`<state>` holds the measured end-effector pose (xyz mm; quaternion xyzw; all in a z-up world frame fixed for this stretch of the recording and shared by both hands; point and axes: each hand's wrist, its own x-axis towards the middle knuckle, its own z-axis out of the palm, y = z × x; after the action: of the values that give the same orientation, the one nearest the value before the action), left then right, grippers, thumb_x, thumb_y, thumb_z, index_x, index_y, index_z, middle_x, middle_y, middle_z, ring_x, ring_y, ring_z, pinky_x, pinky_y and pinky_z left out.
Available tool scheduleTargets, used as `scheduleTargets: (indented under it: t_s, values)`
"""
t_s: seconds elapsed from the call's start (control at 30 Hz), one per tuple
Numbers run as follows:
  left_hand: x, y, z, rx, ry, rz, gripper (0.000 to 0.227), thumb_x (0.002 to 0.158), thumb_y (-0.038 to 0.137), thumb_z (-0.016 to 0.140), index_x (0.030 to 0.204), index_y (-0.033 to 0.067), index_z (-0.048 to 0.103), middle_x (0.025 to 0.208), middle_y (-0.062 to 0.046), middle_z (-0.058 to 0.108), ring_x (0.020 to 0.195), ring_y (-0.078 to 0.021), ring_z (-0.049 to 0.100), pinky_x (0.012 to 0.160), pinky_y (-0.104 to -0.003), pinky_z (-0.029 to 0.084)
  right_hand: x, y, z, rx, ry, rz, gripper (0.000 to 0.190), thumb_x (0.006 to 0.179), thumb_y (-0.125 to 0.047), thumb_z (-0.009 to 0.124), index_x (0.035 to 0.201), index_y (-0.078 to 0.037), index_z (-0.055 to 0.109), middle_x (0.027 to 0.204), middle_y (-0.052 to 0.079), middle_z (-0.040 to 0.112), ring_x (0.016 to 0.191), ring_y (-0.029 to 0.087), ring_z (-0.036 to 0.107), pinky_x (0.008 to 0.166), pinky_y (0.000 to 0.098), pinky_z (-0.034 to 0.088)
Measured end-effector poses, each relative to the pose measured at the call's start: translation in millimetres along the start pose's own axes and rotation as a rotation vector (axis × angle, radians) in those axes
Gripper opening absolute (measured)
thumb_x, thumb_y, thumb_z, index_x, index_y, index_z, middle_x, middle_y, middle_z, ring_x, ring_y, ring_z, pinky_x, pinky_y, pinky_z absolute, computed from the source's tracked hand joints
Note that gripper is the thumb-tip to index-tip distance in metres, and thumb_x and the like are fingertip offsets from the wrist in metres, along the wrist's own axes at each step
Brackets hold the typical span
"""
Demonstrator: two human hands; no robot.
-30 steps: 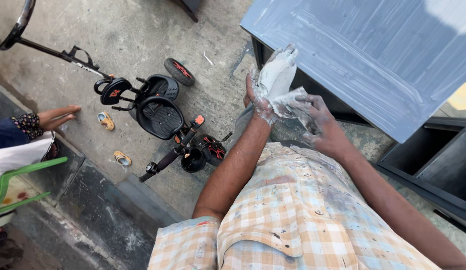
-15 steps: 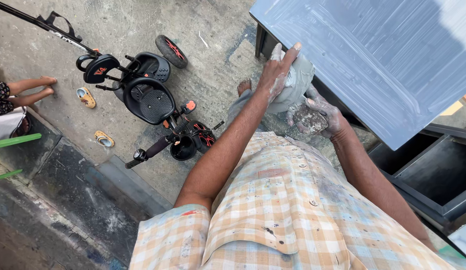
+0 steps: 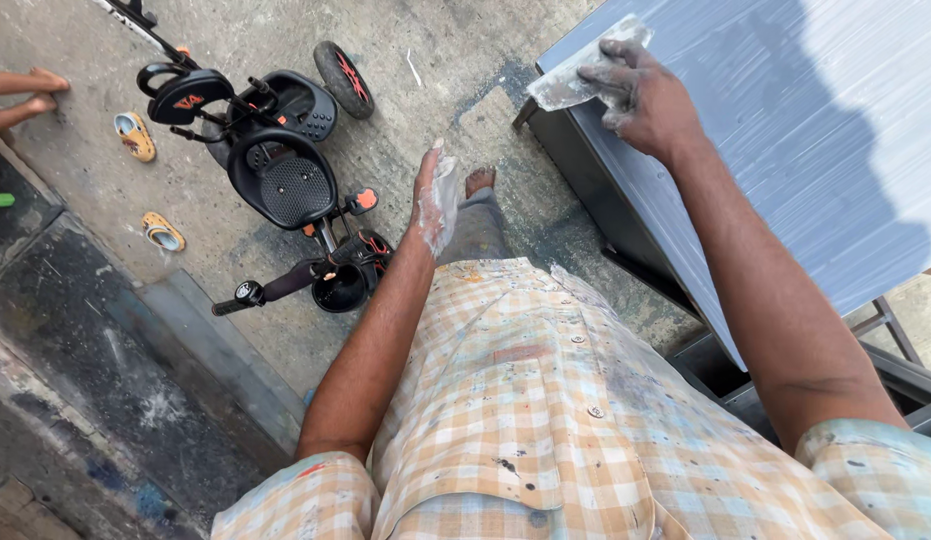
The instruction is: The person scoops a white paste from a metal tray and spreads it onto a flat board using a trowel. The person repeatedly applies and smooths the paste across the board's surface.
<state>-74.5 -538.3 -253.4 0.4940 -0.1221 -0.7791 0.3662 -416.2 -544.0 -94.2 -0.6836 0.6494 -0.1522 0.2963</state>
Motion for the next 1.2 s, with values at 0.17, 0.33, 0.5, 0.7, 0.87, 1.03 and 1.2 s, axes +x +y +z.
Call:
scheduleTargets:
  t_s: [0.17,0.33,0.5,0.7,0.87,1.03,1.2]
  values:
    - [2.1,-23.9,-81.3,-0.179,0.155,0.094,0.06,0.095,0.055,0.07,0.126,0.006,0.057,0.119,-0.009,0.057,0.112,-0.0223,0.054,0.094,-0.033,0.046,34.1,17.4,18.9,-0.383,0.003,0.094,0.071,0.074,-0.01,0.079,0.14,-0.036,0.068,0.16,0.001,0.049,0.132,0.035,0.055,0.111,0.0599,0.036]
    - [-16.2,-36.1,-100.2,-0.242,0.176,0.059,0.047,0.089,0.054,0.066,0.106,0.0106,0.066,0.099,-0.003,0.063,0.094,-0.0189,0.059,0.083,-0.032,0.048,54.7,33.8,20.3,-0.395,-0.06,0.058,0.07,0.077,-0.012,0.077,0.142,-0.037,0.067,0.164,-0.001,0.046,0.134,0.03,0.056,0.111,0.0671,0.03]
    - [-15.9,-42.5,-86.1,-0.15,0.225,-0.026,0.068,0.089,0.059,0.065,0.127,0.0039,0.063,0.113,-0.007,0.064,0.106,-0.0209,0.057,0.091,-0.034,0.045,56.8,32.2,23.6,-0.471,-0.158,0.211,0.071,0.08,-0.011,0.077,0.143,-0.042,0.063,0.162,-0.009,0.045,0.129,0.03,0.057,0.117,0.0734,0.019]
    - [-13.1,-54.3,-45.6,-0.088,0.103,-0.096,0.091,0.087,0.061,0.062,0.153,0.0023,0.041,0.155,-0.016,0.045,0.147,-0.0295,0.039,0.123,-0.042,0.025,-18.9,31.2,12.6,-0.456,-0.195,0.234,0.076,0.076,-0.006,0.077,0.141,-0.043,0.063,0.166,-0.013,0.039,0.135,0.028,0.054,0.118,0.0706,0.022]
    - [-36.3,-74.2,-12.4,0.073,-0.073,-0.096,0.098,0.086,0.064,0.061,0.159,0.0026,0.038,0.162,-0.014,0.037,0.149,-0.0296,0.032,0.122,-0.042,0.019,-152.3,40.7,11.8,-0.402,-0.223,0.26,0.076,0.077,-0.009,0.076,0.143,-0.043,0.059,0.17,-0.014,0.035,0.135,0.025,0.054,0.118,0.0651,0.03]
    - [-52.0,-87.0,-1.7,0.083,-0.073,-0.137,0.096,0.086,0.062,0.065,0.158,0.0044,0.037,0.165,-0.014,0.038,0.152,-0.0295,0.033,0.126,-0.043,0.019,-231.9,40.9,-5.3,-0.54,-0.357,0.291,0.067,0.076,-0.026,0.083,0.136,-0.045,0.061,0.162,-0.013,0.036,0.136,0.025,0.048,0.112,0.0681,0.023]
    - [-57.7,-84.7,1.2,0.153,-0.085,-0.086,0.099,0.082,0.063,0.062,0.159,0.008,0.035,0.164,-0.012,0.035,0.15,-0.0272,0.031,0.122,-0.042,0.015,-140.4,66.2,-17.9,-0.413,-0.116,0.201,0.069,0.082,-0.014,0.076,0.143,-0.045,0.063,0.167,-0.008,0.042,0.134,0.025,0.054,0.113,0.0643,0.029]
